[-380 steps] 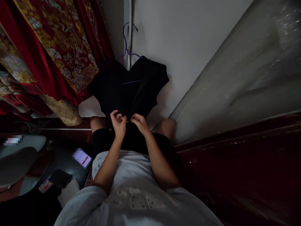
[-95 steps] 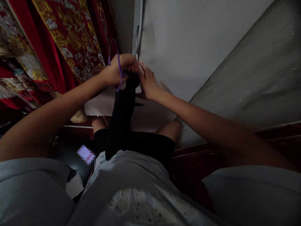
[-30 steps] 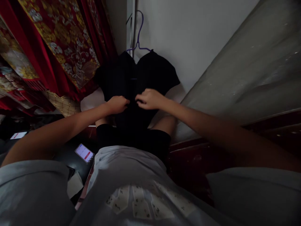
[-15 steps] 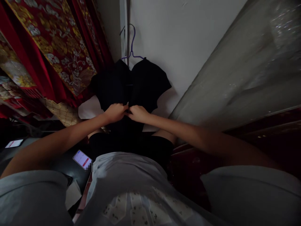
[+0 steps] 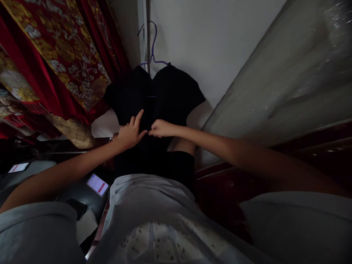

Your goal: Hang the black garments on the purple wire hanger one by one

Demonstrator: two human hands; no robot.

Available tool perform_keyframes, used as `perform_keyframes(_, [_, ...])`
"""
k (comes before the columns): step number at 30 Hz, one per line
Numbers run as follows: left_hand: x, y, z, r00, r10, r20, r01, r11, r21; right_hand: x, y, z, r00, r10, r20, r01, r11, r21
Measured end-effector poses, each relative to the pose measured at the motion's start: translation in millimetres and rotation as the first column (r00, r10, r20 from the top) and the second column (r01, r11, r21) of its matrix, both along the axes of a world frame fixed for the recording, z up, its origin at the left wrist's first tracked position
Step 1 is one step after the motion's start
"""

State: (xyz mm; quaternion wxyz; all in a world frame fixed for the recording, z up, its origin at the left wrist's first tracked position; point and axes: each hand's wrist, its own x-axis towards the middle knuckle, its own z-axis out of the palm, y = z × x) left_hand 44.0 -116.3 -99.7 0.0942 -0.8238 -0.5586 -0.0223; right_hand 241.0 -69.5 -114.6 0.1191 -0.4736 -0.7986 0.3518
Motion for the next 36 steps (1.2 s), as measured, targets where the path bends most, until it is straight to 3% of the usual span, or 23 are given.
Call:
perform_keyframes(3, [1.9, -7.9, -10.9, 0.992, 0.094, -0.089, -0.109, 0.977, -0.185, -2.2, -2.5, 0.2, 0.995, 0.075, 0.069, -0.077, 0.997, 0.021])
perform_keyframes(5, [4.4, -8.4, -18.1, 0.991, 0.049, -0.125, -0.083, 0.956, -0.283, -7.1, -6.9, 1.6, 0.97, 0.163, 0.182, -0.185, 0.976, 0.116])
perform_keyframes(8, [9.5, -0.8, -22.5, 0.997, -0.068, -0.043, 0.054, 0.962, -0.268, -15.6, -14.1, 4.5, 0.895, 0.187, 0.405, -0.324, 0.897, 0.301])
perform_keyframes(10, [11.7, 8.2, -20.3, 0.996, -0.087, -0.025, 0.078, 0.967, -0.243, -17.2, -13.8, 6.1, 0.862, 0.155, 0.483, -0.35, 0.871, 0.344])
perform_keyframes(13, [11.4, 23.4, -14.7, 0.997, -0.052, -0.054, 0.035, 0.96, -0.277, -9.9, 3.2, 4.5, 0.874, 0.052, 0.484, -0.271, 0.878, 0.395])
perform_keyframes(16, [9.5, 38.3, -14.9, 0.999, -0.032, -0.043, 0.019, 0.963, -0.271, 2.1, 38.6, -9.0, 0.911, -0.165, 0.377, -0.048, 0.868, 0.495])
perform_keyframes(18, [9.3, 48.8, -19.5, 1.0, -0.01, -0.013, 0.007, 0.968, -0.25, 7.8, 64.2, -25.6, 0.918, -0.257, 0.303, 0.094, 0.882, 0.462])
perform_keyframes(21, [9.2, 65.0, -29.7, 0.997, 0.051, 0.054, -0.036, 0.969, -0.244, 11.8, 90.6, -53.7, 0.932, -0.232, 0.277, 0.131, 0.931, 0.339])
perform_keyframes(25, [4.7, 80.4, -41.9, 0.989, 0.06, 0.138, -0.021, 0.963, -0.27, 14.3, 95.2, -74.9, 0.948, -0.175, 0.266, 0.078, 0.938, 0.339])
perform_keyframes(31, [4.2, 86.7, -63.3, 0.96, -0.018, 0.278, 0.092, 0.962, -0.258, 14.1, 71.6, -61.6, 0.943, -0.048, 0.329, -0.073, 0.935, 0.346])
perform_keyframes(36, [12.9, 98.5, -86.2, 0.824, -0.11, 0.557, 0.255, 0.948, -0.19, 12.1, 55.6, -48.4, 0.895, 0.033, 0.445, -0.25, 0.863, 0.439])
